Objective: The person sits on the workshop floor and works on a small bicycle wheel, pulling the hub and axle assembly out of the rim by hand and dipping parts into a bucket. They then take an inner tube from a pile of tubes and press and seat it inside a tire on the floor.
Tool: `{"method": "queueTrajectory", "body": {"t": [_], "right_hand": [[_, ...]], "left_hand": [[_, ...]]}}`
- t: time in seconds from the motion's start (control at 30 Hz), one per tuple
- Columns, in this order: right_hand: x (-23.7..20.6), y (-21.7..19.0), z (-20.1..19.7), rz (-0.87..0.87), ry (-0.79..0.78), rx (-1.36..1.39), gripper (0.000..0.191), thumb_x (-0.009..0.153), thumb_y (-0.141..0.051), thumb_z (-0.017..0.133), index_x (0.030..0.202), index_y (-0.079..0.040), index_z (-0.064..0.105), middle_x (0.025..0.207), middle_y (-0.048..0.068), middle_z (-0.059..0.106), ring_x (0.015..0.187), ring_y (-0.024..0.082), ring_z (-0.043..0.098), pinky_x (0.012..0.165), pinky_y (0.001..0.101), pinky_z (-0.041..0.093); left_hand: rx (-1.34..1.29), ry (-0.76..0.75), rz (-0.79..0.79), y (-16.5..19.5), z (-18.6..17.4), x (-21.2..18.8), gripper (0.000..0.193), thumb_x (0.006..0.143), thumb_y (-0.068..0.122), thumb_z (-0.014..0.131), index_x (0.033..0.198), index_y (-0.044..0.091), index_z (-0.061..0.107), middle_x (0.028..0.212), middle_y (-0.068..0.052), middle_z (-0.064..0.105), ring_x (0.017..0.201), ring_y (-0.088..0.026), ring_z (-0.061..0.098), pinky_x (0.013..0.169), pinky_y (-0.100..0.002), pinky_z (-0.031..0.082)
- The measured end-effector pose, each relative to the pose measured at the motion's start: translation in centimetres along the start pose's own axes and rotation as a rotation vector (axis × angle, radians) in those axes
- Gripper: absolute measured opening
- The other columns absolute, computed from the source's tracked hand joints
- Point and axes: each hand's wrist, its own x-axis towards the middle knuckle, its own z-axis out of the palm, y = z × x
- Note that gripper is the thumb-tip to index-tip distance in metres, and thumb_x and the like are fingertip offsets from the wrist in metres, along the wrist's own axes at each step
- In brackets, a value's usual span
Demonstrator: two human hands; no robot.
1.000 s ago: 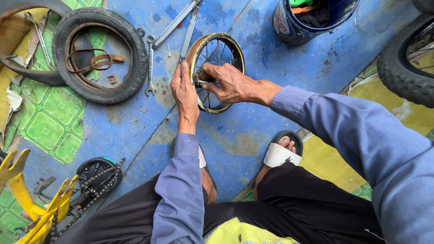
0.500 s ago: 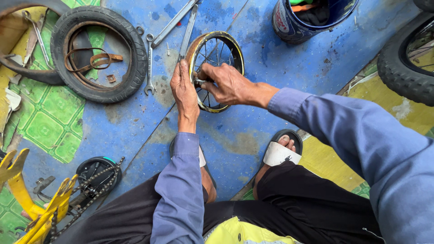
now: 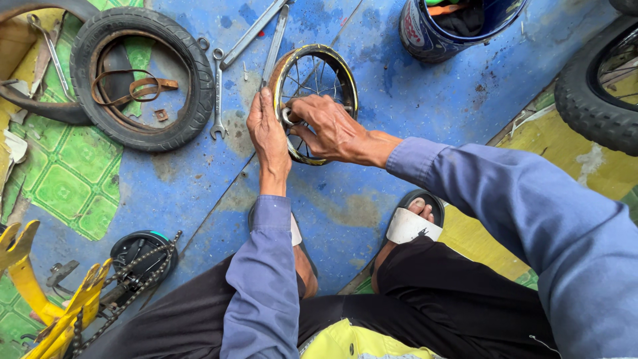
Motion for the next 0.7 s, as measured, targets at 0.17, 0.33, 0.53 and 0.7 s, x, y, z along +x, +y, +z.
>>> {"method": "queueTrajectory", "body": {"t": [0.17, 0.33, 0.53, 0.7], "right_hand": [[0.3, 0.2, -0.1, 0.018, -0.037, 0.011, 0.021, 0.087, -0.004, 0.073, 0.099, 0.0, 0.056, 0.091, 0.019, 0.065, 0.089, 0.043, 0.063, 0.075, 0.0509, 0.048], [0.7, 0.4, -0.7, 0.029, -0.073, 0.031, 0.024, 0.087, -0.005, 0.073, 0.099, 0.003, 0.054, 0.09, 0.021, 0.065, 0.088, 0.044, 0.067, 0.073, 0.0501, 0.052], [2.2, 0.7, -1.6, 0.187, -0.225, 0.002, 0.056, 0.082, -0.016, 0.083, 0.121, 0.009, 0.051, 0.09, 0.031, 0.069, 0.076, 0.047, 0.069, 0.067, 0.0505, 0.054], [3.2, 0.9, -1.1, 0.312, -0.294, 0.0, 0.054, 0.08, -0.024, 0.086, 0.111, 0.006, 0.052, 0.091, 0.029, 0.07, 0.08, 0.044, 0.072, 0.069, 0.0483, 0.056]], "left_hand": [[0.031, 0.003, -0.012, -0.1, -0.5, 0.0, 0.042, 0.109, 0.038, 0.05, 0.119, 0.002, 0.069, 0.087, 0.001, 0.062, 0.078, -0.008, 0.052, 0.068, -0.027, 0.045], [0.125, 0.005, 0.042, -0.2, -0.6, 0.3, 0.044, 0.114, 0.037, 0.05, 0.117, -0.002, 0.07, 0.089, 0.0, 0.057, 0.08, -0.009, 0.047, 0.07, -0.028, 0.041], [0.09, 0.024, 0.009, -0.4, -0.9, 0.3, 0.044, 0.109, 0.037, 0.05, 0.125, 0.001, 0.068, 0.095, 0.0, 0.062, 0.085, -0.009, 0.05, 0.074, -0.027, 0.043], [0.11, 0.056, 0.011, -0.7, -1.3, 0.4, 0.056, 0.108, 0.047, 0.049, 0.12, -0.003, 0.068, 0.098, -0.004, 0.064, 0.091, -0.013, 0.055, 0.083, -0.029, 0.046]]}}
